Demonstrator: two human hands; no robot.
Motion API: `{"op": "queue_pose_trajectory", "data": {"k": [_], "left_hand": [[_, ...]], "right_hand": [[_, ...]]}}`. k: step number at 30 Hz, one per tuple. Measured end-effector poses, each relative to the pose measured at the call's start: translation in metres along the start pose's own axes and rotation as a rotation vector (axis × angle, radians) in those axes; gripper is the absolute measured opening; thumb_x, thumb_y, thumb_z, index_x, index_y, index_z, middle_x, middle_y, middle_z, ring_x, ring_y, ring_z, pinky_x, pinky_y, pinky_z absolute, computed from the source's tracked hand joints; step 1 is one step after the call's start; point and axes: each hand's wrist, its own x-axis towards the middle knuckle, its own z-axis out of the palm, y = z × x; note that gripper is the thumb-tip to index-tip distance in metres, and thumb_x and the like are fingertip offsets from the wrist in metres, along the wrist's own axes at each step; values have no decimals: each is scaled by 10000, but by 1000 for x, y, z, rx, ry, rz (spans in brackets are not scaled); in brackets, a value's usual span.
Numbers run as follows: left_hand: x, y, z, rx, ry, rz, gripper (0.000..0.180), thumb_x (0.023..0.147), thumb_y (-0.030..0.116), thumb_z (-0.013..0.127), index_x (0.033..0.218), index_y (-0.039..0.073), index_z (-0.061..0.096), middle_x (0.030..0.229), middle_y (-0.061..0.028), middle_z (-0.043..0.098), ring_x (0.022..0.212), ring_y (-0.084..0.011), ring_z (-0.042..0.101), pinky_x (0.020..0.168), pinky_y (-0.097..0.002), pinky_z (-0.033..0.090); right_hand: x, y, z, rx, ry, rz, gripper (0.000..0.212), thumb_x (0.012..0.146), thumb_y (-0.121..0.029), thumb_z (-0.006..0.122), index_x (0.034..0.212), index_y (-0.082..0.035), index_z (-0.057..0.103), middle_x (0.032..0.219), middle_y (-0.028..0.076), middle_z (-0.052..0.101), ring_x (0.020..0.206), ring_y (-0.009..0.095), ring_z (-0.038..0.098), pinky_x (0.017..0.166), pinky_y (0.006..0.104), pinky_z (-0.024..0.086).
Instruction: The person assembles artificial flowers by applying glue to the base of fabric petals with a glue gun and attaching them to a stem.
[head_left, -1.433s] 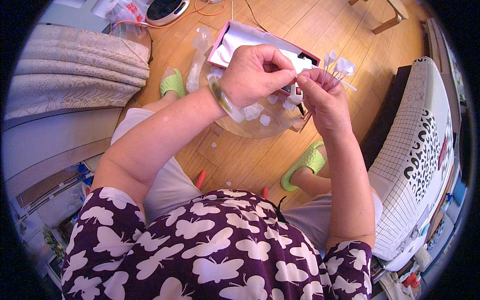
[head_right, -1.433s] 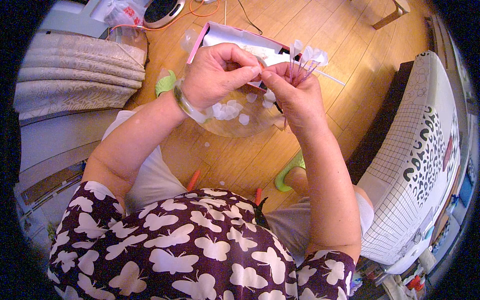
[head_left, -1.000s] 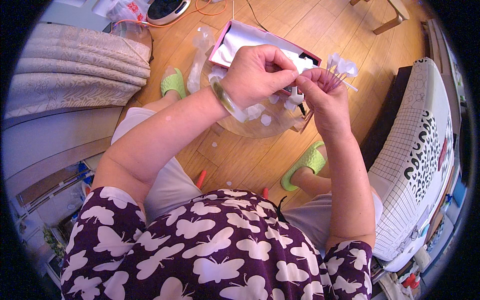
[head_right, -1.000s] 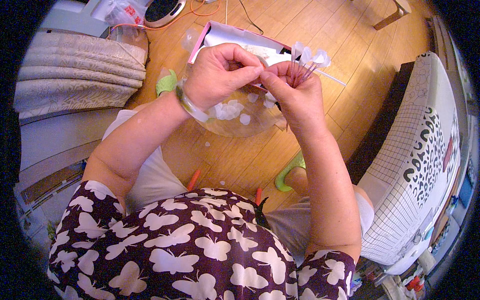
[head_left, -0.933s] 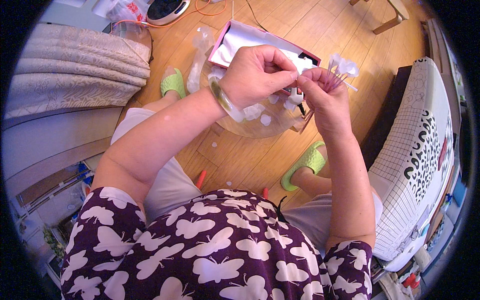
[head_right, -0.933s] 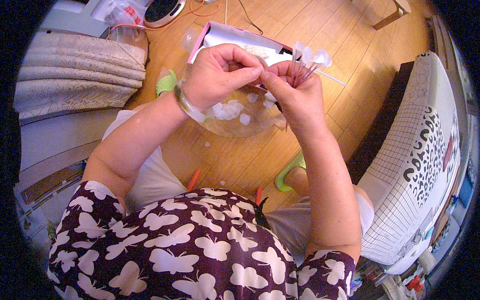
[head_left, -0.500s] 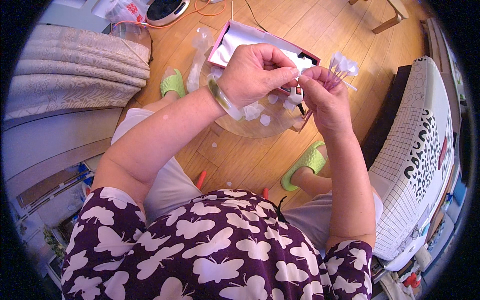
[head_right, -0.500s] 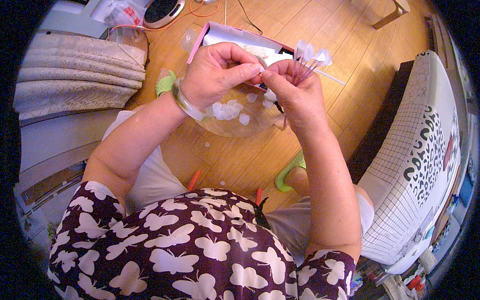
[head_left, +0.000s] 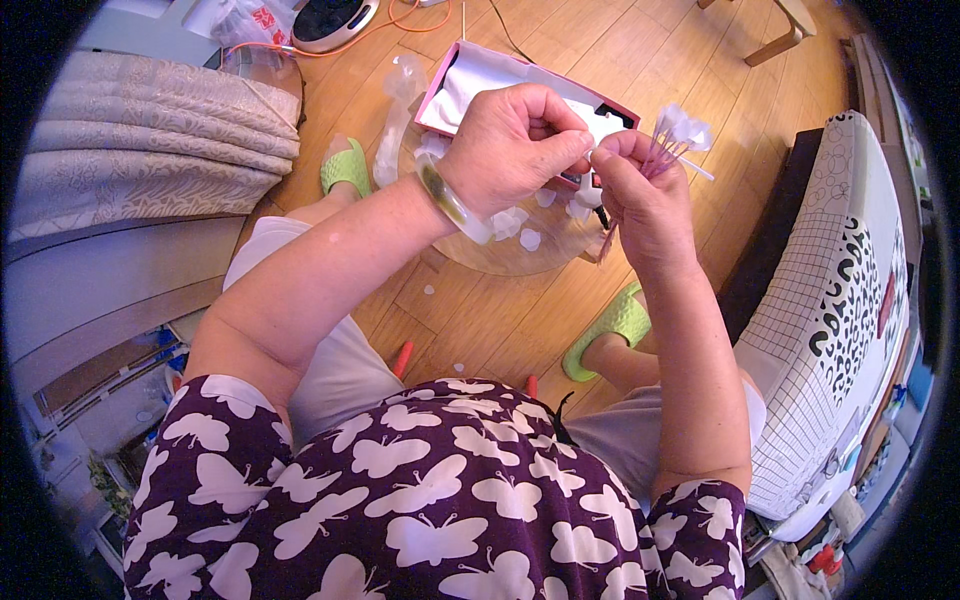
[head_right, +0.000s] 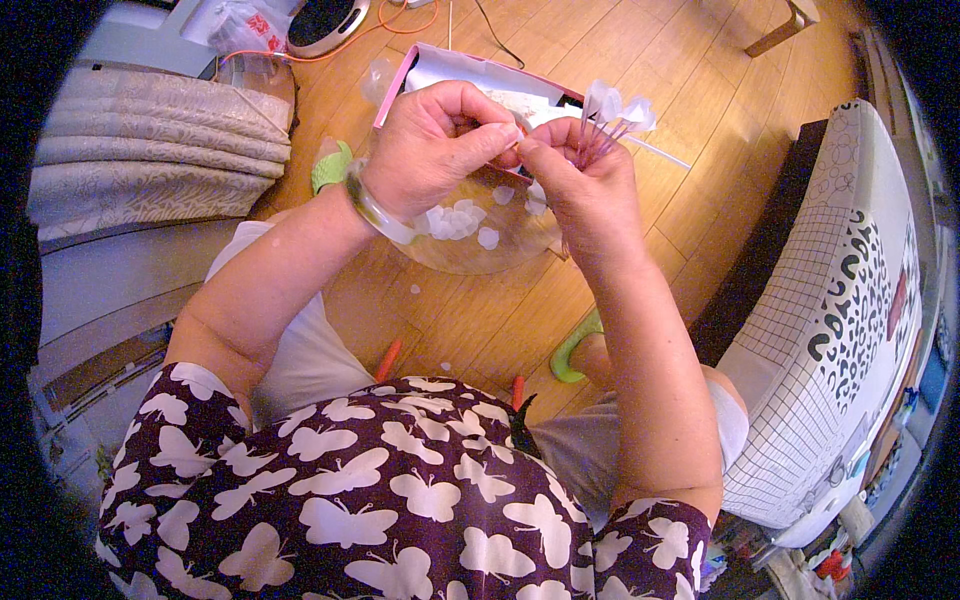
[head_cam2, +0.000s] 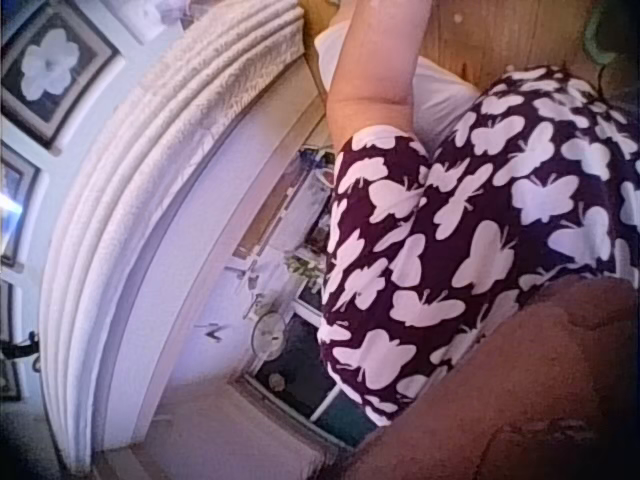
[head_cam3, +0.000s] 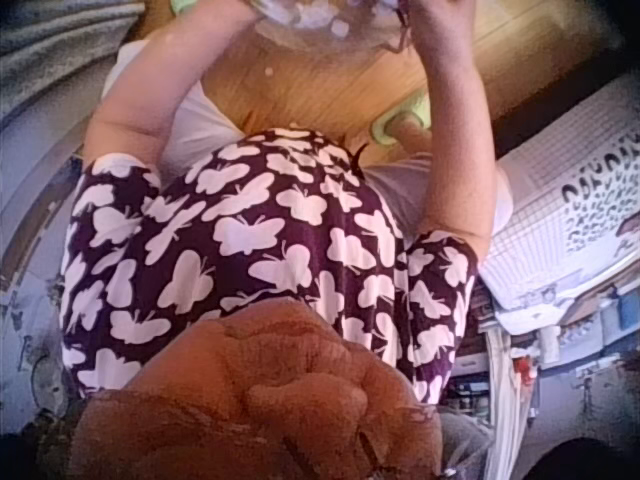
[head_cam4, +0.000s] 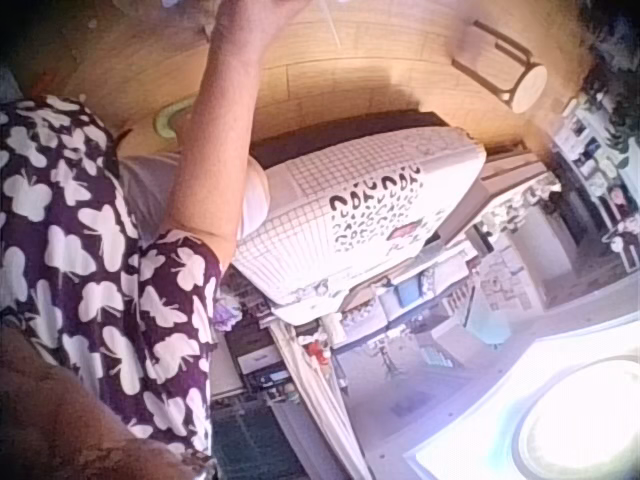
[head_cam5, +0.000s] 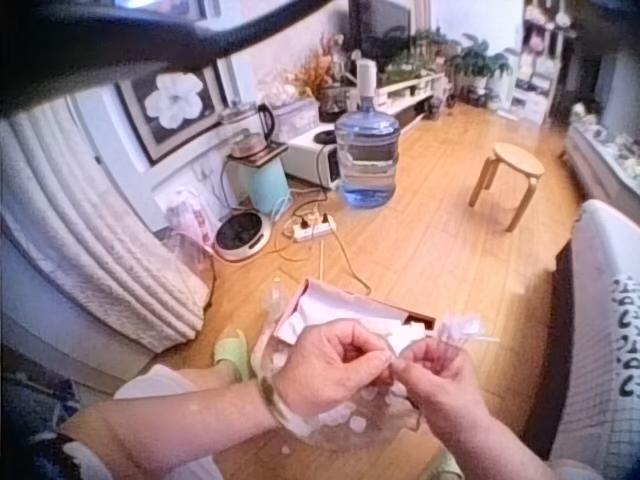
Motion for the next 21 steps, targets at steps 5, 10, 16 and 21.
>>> {"op": "queue_pose_trajectory", "data": {"k": [5,10,16,21], "left_hand": [[1,-2,0,9,22,-6,68,801,44,563,834,-13,548,788,-75,606,685,-105,581,646,-223,492],[1,4,1,-201,59,-78,122,799,66,572,887,-14,543,789,-75,604,693,-113,583,656,-228,490],[1,-6,-3,-143,-84,-157,137,795,95,592,898,13,555,790,-62,604,699,-114,586,655,-236,489],[3,-8,-5,-184,-85,-187,111,792,110,603,864,33,571,783,-42,600,692,-108,583,640,-237,489]], "right_hand": [[0,-2,3,-30,12,-1,77,779,-84,586,770,-13,557,709,65,609,623,99,563,587,199,445],[3,1,-11,-78,30,76,75,776,-82,590,777,-13,561,683,33,588,582,76,530,534,190,413],[1,-1,-2,-21,19,-34,84,777,-84,605,778,-10,565,679,29,589,564,72,525,517,184,408],[1,-2,-2,-120,18,-50,89,784,-84,600,789,-4,562,692,39,596,586,78,542,533,188,420]]}}
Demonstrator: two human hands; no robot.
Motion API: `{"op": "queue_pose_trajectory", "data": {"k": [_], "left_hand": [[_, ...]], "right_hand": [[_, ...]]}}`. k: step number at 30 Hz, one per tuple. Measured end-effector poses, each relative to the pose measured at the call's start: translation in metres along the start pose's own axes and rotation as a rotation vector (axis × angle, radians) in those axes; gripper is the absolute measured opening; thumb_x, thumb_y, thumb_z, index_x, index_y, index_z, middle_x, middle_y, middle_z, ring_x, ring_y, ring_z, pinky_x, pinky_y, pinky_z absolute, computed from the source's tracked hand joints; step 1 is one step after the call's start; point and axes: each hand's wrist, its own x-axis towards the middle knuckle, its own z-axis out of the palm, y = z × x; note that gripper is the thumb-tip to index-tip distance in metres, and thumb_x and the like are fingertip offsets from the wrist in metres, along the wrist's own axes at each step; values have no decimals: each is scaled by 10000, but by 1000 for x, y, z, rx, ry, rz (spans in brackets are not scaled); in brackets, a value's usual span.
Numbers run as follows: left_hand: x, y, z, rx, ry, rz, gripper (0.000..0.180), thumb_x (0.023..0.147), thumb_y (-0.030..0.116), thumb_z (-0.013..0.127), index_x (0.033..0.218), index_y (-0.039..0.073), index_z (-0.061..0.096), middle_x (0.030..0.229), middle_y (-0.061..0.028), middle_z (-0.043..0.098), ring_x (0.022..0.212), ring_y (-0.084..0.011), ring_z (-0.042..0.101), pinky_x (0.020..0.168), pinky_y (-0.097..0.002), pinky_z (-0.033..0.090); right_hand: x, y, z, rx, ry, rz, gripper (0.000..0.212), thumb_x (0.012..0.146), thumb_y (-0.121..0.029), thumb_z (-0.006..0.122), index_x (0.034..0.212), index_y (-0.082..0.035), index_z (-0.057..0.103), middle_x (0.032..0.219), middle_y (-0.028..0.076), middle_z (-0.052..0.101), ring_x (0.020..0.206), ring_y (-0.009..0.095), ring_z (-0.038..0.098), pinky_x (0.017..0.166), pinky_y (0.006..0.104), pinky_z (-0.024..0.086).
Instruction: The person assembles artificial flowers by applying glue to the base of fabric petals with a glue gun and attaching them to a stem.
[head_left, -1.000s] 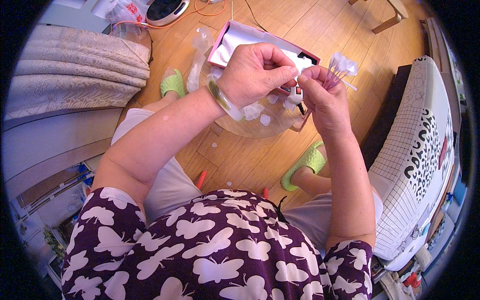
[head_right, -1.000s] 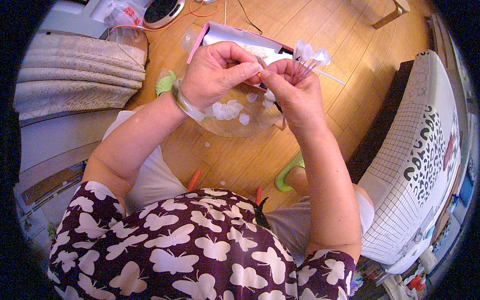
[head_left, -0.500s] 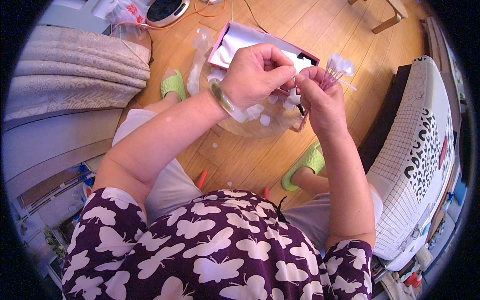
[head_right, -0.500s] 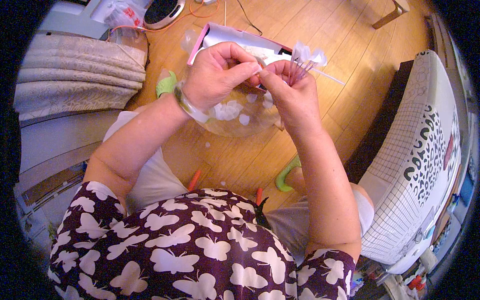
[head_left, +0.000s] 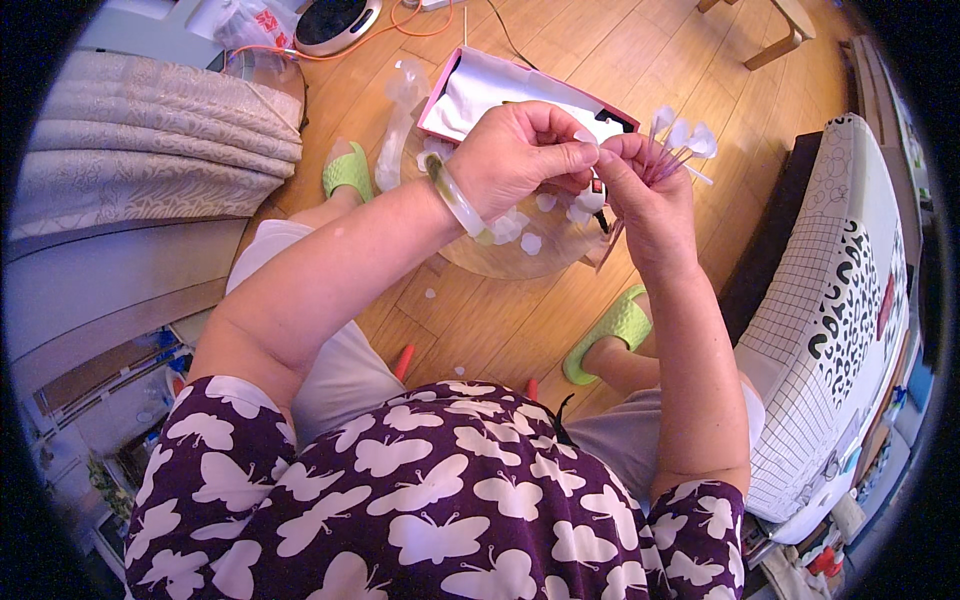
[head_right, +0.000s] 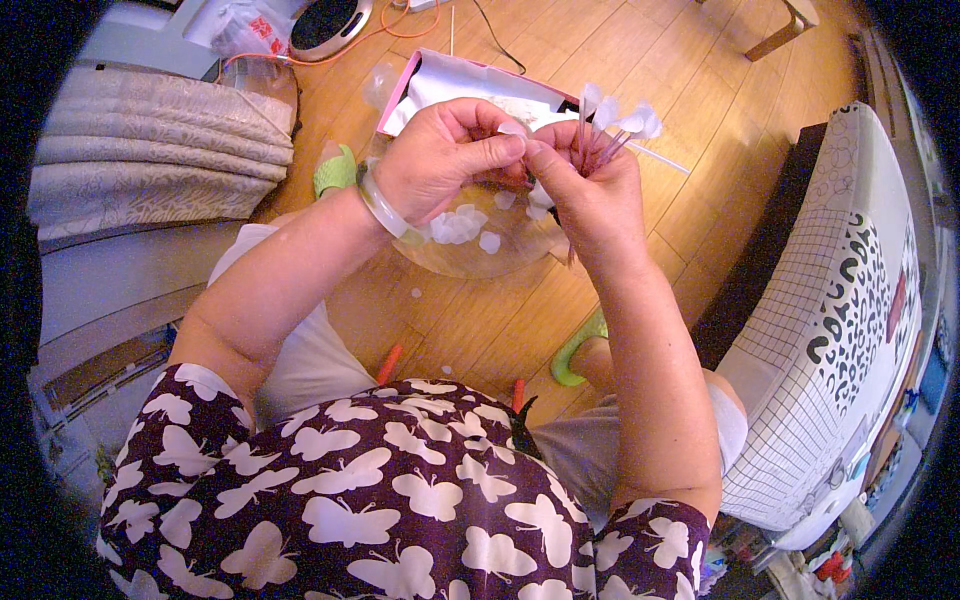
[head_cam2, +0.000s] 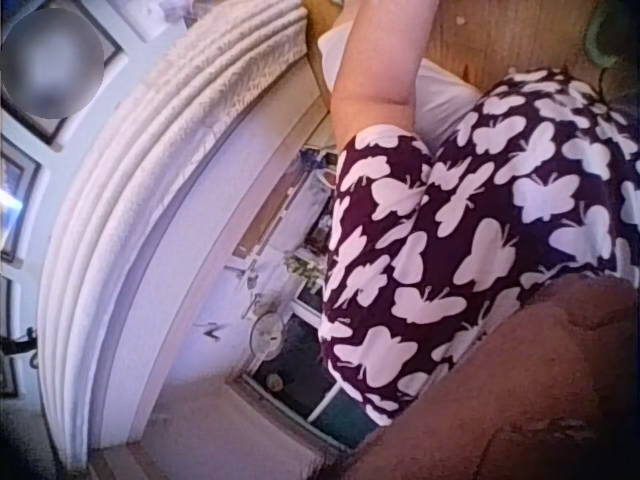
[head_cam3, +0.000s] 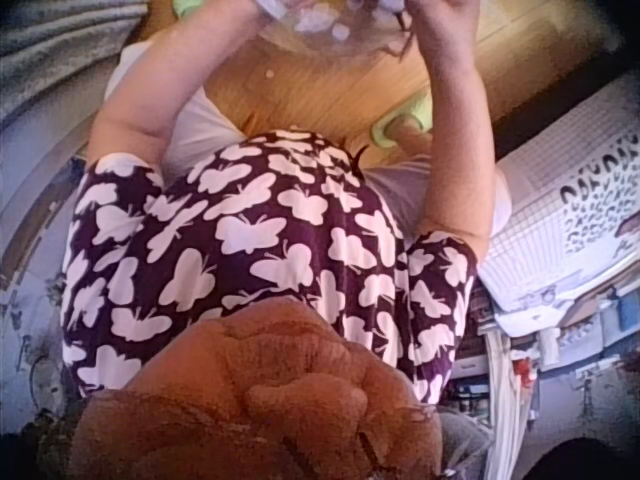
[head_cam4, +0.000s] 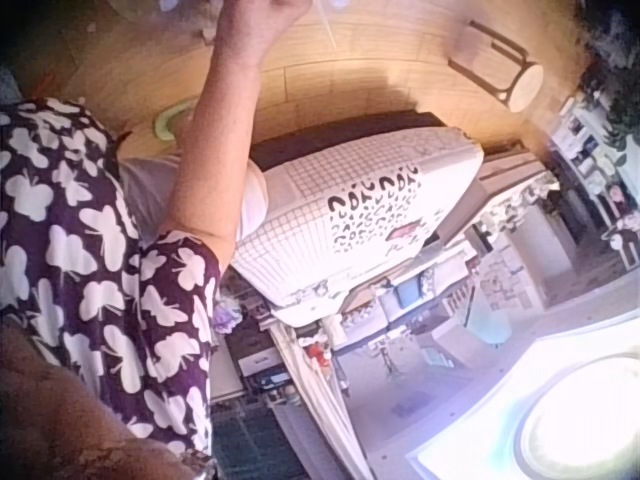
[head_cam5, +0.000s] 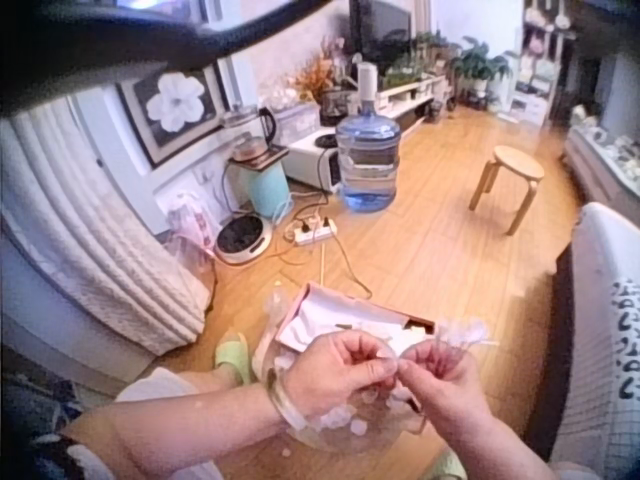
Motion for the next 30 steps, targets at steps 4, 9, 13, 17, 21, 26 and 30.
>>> {"op": "queue_pose_trajectory", "data": {"k": [4,9,13,17,21,26,30], "left_hand": [[0,0,1,40,6,60,103,807,114,584,854,26,562,775,-37,592,686,-101,572,644,-232,479],[1,4,4,145,-40,104,102,845,113,526,868,15,533,752,-22,571,686,-84,543,649,-214,451],[0,6,5,195,-55,94,107,857,119,506,883,17,524,754,-14,562,685,-76,532,649,-213,445],[1,5,3,176,-60,81,113,860,130,503,882,21,524,767,-7,558,697,-75,528,663,-215,443],[0,5,4,149,-74,61,114,863,135,500,883,26,526,769,-2,555,704,-73,525,665,-213,439],[-3,7,10,142,-84,39,109,864,144,500,869,37,522,764,-5,555,696,-75,524,664,-217,437],[-5,7,16,150,-123,48,106,862,150,504,851,46,517,755,-1,550,690,-77,525,659,-218,436]], "right_hand": [[0,1,-2,4,-18,10,75,791,-69,583,813,-5,551,700,38,599,597,74,544,532,186,419],[-2,-1,0,80,-38,30,84,787,-83,574,837,-26,537,702,33,600,554,50,504,477,164,360],[0,4,-4,51,-51,70,97,774,-113,583,828,-49,535,686,22,595,498,25,446,426,155,292],[1,3,-1,77,-67,70,88,767,-112,579,821,-61,533,670,8,589,460,15,395,403,158,260],[1,4,-4,57,-81,81,89,768,-121,574,819,-62,533,670,11,591,451,14,379,401,157,253],[-4,1,-6,60,-95,81,91,769,-130,574,818,-63,535,665,6,587,452,11,378,401,155,252],[-13,-3,-10,62,-95,68,76,771,-123,578,790,-63,535,634,-16,556,455,14,373,406,161,252]]}}
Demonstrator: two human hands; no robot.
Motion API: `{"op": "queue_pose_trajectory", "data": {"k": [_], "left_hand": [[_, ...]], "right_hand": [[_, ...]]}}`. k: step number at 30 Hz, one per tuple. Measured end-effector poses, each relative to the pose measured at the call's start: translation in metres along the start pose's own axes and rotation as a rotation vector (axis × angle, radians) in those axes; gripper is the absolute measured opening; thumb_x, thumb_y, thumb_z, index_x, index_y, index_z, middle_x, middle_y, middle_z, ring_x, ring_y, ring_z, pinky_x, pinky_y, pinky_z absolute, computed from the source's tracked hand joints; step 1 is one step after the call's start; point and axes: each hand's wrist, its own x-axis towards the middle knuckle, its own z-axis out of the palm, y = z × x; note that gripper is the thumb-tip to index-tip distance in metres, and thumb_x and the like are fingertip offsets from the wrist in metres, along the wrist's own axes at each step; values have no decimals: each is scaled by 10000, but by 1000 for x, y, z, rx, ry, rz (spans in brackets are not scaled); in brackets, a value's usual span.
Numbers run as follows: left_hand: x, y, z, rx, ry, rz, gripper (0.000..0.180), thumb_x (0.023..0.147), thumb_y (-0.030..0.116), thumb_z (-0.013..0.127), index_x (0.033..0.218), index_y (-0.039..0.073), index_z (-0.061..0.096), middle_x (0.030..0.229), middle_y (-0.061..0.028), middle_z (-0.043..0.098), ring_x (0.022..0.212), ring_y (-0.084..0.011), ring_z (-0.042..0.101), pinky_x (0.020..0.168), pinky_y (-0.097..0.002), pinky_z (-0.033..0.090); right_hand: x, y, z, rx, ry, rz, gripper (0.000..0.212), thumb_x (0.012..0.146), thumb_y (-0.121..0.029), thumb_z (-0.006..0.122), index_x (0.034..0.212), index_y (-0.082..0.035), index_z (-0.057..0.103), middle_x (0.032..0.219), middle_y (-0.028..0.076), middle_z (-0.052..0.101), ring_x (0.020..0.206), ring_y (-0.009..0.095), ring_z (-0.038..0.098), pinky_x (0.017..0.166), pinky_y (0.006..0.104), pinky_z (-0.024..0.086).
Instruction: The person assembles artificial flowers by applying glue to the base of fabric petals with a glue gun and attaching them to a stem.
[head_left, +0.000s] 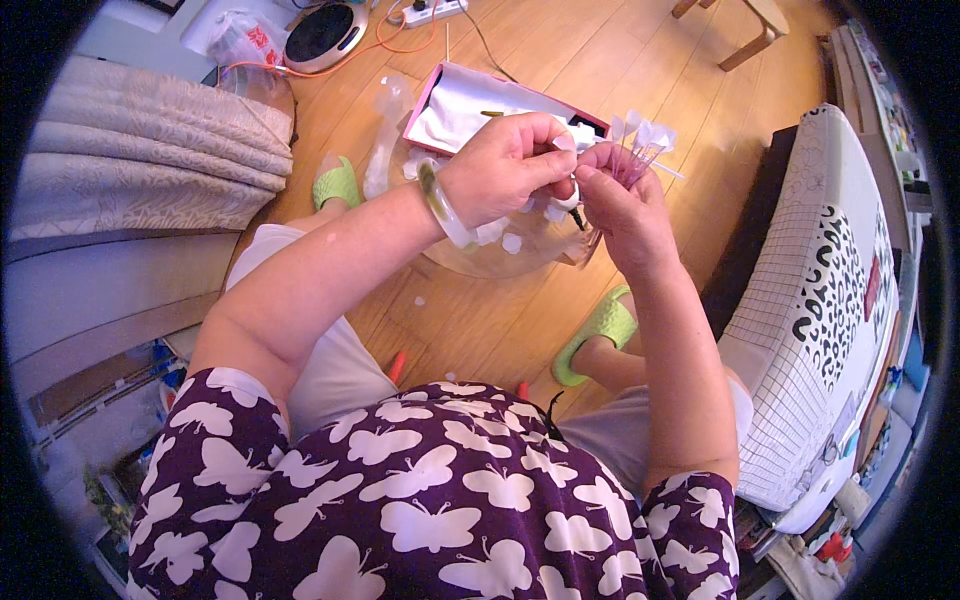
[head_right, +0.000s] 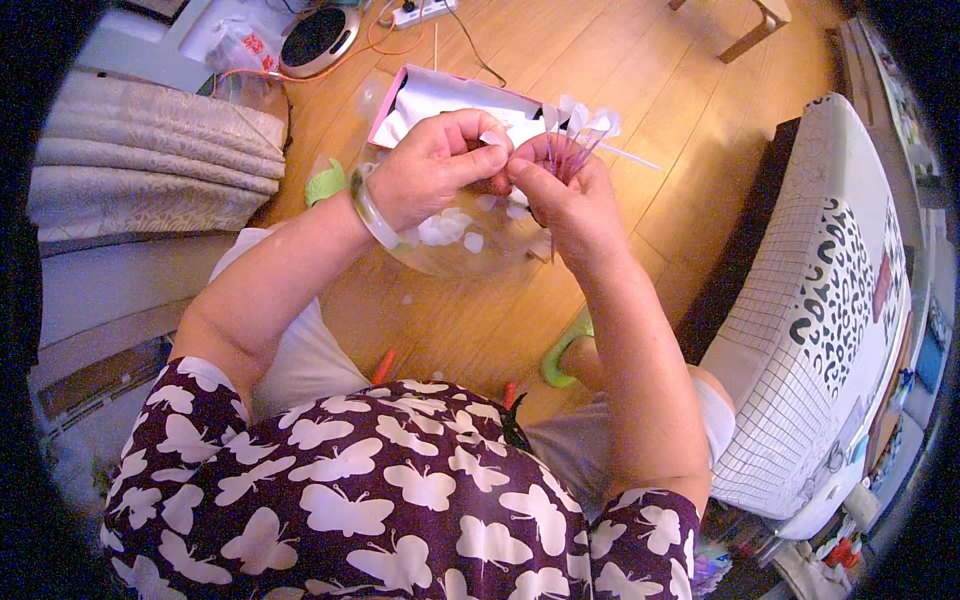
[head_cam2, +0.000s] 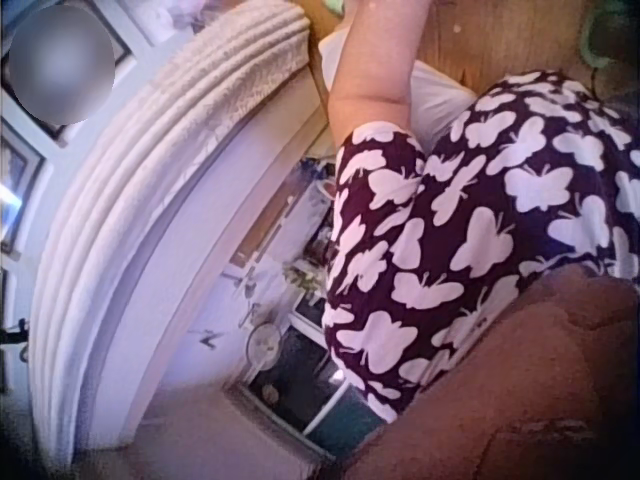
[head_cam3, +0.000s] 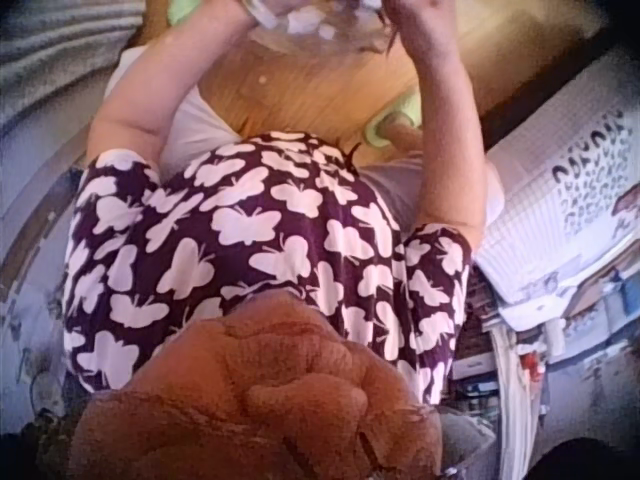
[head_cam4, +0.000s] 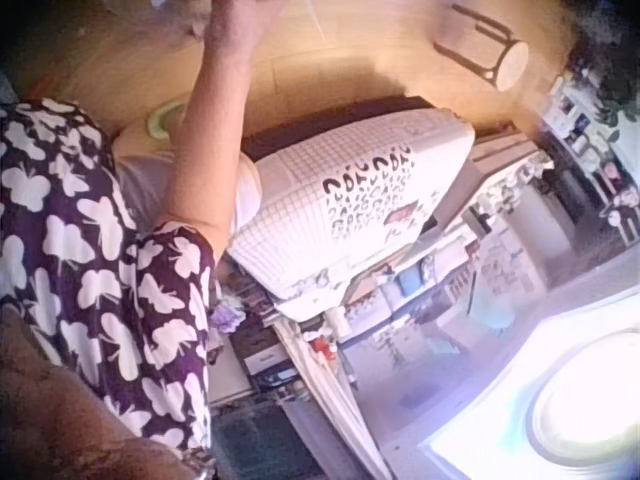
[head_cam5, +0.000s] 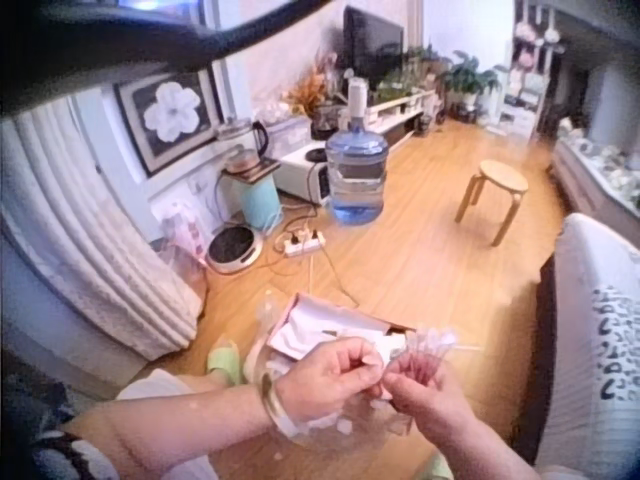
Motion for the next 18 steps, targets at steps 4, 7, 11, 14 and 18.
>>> {"op": "queue_pose_trajectory", "data": {"k": [4,7,11,14,18], "left_hand": [[-5,13,15,-5,5,58,108,855,157,517,839,50,518,741,8,541,675,-73,524,642,-213,433],[-14,18,33,-30,49,113,84,834,126,545,830,46,523,743,9,544,671,-76,531,647,-215,442],[-29,34,49,-165,42,151,246,810,70,558,1033,17,469,846,-26,542,747,-85,543,680,-219,461],[-38,40,64,-156,-43,169,414,791,66,583,1153,10,389,937,-41,526,838,-94,531,730,-224,456],[-61,24,89,496,-217,100,460,746,246,653,1085,-19,491,1028,-114,537,969,-178,511,834,-320,411]], "right_hand": [[-11,-14,4,-20,15,-18,77,775,-119,581,764,-61,532,604,-34,514,462,18,372,419,164,255],[-24,-24,5,-7,3,-40,92,787,-135,577,762,-60,531,578,-43,477,464,22,367,424,165,249],[-53,-40,10,-8,34,-52,129,813,-180,567,769,-66,526,574,-50,445,456,27,346,412,169,239],[-84,-58,16,95,56,-58,128,826,-189,553,788,-70,528,559,-55,422,450,29,336,402,165,233],[-111,-69,46,159,28,-161,121,854,-162,503,808,-51,508,536,-42,368,420,38,279,373,173,200]]}}
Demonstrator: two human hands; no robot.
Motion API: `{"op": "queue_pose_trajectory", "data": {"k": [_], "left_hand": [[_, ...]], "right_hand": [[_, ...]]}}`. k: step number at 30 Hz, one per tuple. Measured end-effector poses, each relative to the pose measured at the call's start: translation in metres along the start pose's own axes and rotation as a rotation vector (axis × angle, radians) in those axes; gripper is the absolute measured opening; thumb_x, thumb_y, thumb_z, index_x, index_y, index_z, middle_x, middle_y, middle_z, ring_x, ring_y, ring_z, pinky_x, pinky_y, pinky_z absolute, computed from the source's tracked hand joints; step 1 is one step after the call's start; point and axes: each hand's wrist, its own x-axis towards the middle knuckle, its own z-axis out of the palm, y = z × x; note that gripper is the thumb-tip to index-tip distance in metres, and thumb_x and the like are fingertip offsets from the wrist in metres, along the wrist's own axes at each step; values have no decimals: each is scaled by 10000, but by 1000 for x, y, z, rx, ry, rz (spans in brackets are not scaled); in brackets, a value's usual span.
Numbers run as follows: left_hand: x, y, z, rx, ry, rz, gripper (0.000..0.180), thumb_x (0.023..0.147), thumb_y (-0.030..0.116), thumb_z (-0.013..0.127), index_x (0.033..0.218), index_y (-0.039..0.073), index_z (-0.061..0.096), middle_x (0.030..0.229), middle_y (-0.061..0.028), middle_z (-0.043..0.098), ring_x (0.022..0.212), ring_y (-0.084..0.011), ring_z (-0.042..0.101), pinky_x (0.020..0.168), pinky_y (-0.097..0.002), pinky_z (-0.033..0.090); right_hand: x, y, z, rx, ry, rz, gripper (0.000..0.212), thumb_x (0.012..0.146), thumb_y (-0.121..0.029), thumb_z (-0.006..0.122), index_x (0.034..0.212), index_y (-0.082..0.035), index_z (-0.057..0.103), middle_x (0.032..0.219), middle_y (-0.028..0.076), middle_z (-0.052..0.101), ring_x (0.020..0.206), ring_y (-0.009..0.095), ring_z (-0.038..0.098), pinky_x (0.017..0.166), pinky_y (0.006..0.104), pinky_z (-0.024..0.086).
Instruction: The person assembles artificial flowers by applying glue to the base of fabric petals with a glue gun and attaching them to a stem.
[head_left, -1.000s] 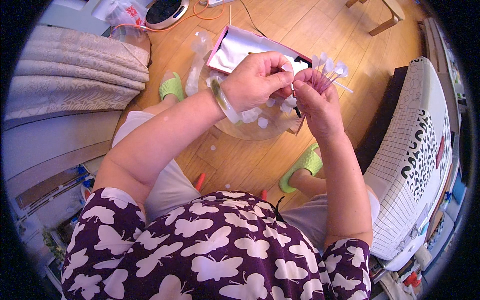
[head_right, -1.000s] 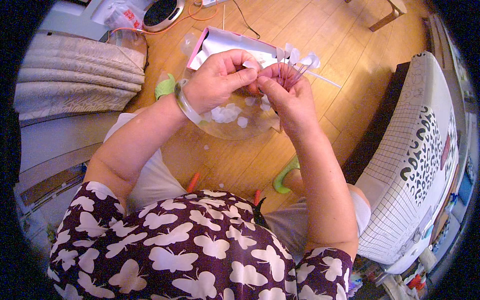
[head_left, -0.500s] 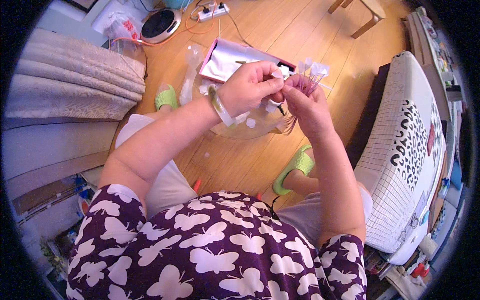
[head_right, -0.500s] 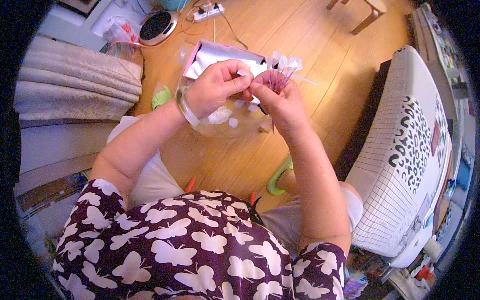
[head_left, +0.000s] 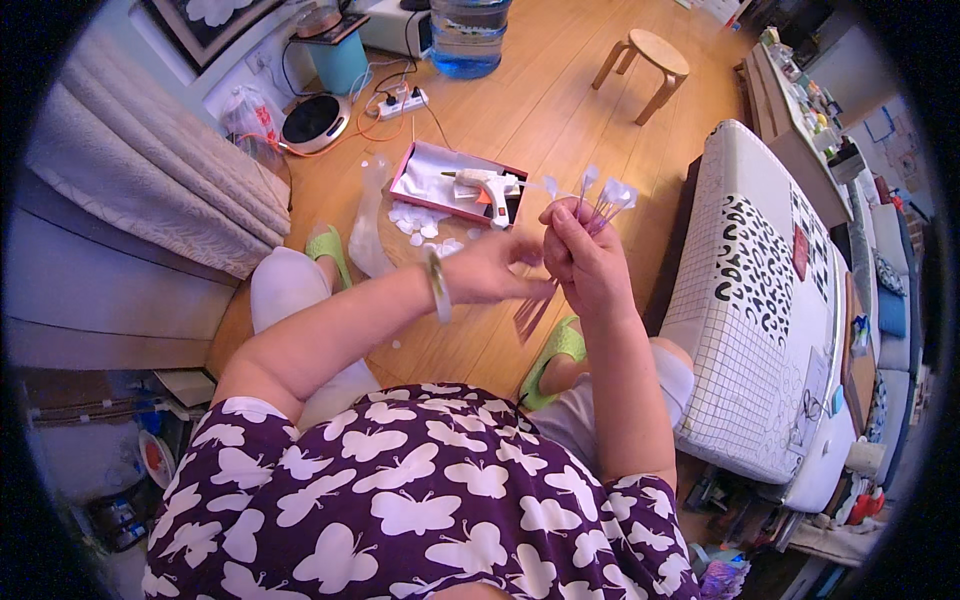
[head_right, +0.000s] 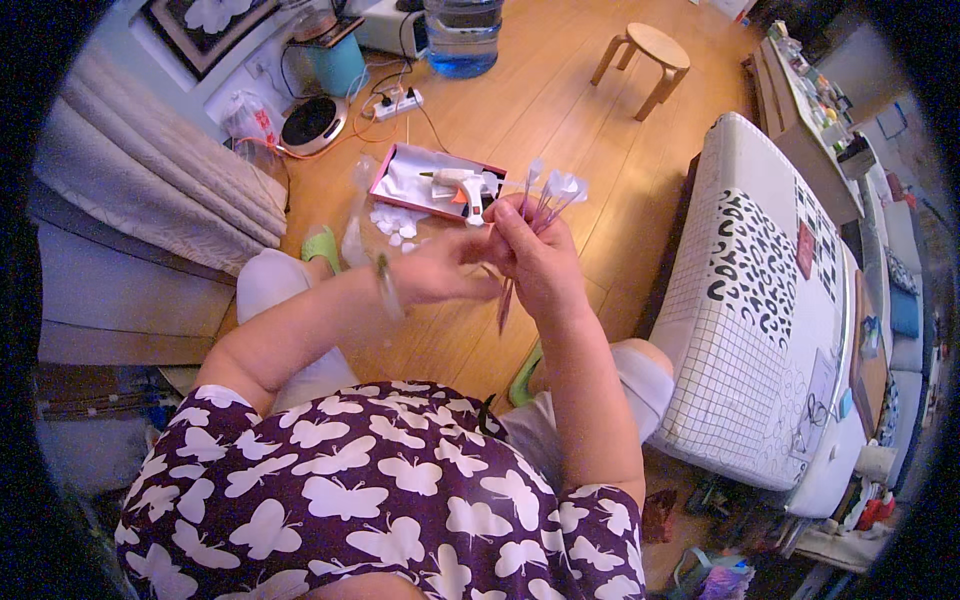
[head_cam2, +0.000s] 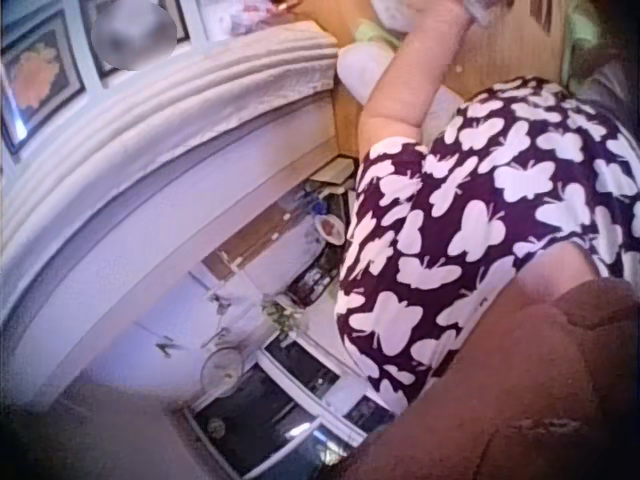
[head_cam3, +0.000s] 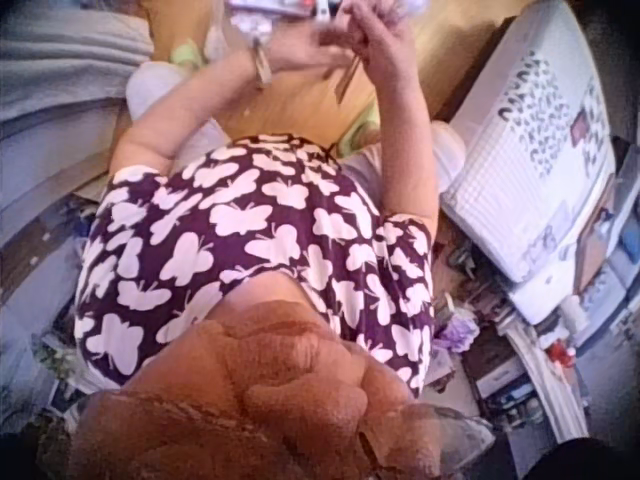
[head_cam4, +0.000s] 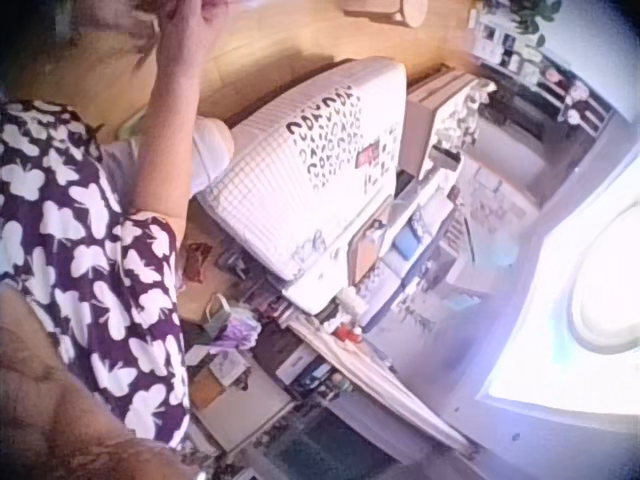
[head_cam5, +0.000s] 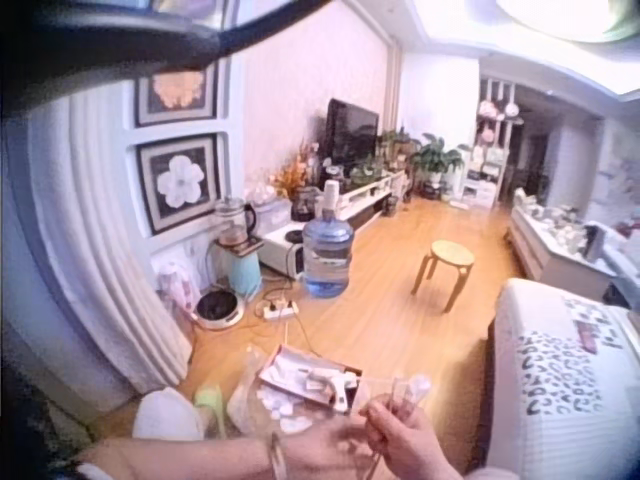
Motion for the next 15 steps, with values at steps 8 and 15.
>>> {"op": "queue_pose_trajectory", "data": {"k": [8,15], "left_hand": [[-35,66,55,-360,-104,56,317,915,271,388,842,8,548,644,-35,534,596,-94,541,570,-226,451],[-69,94,64,-257,-25,67,365,915,322,370,988,9,543,754,-22,530,546,-65,478,487,-183,389]], "right_hand": [[-69,-39,16,-269,-63,-158,310,841,-141,518,1098,25,469,919,100,577,873,151,540,804,280,419],[-117,-37,19,-196,-80,-223,304,880,-198,448,1103,4,491,1011,159,577,858,175,573,696,287,460]]}}
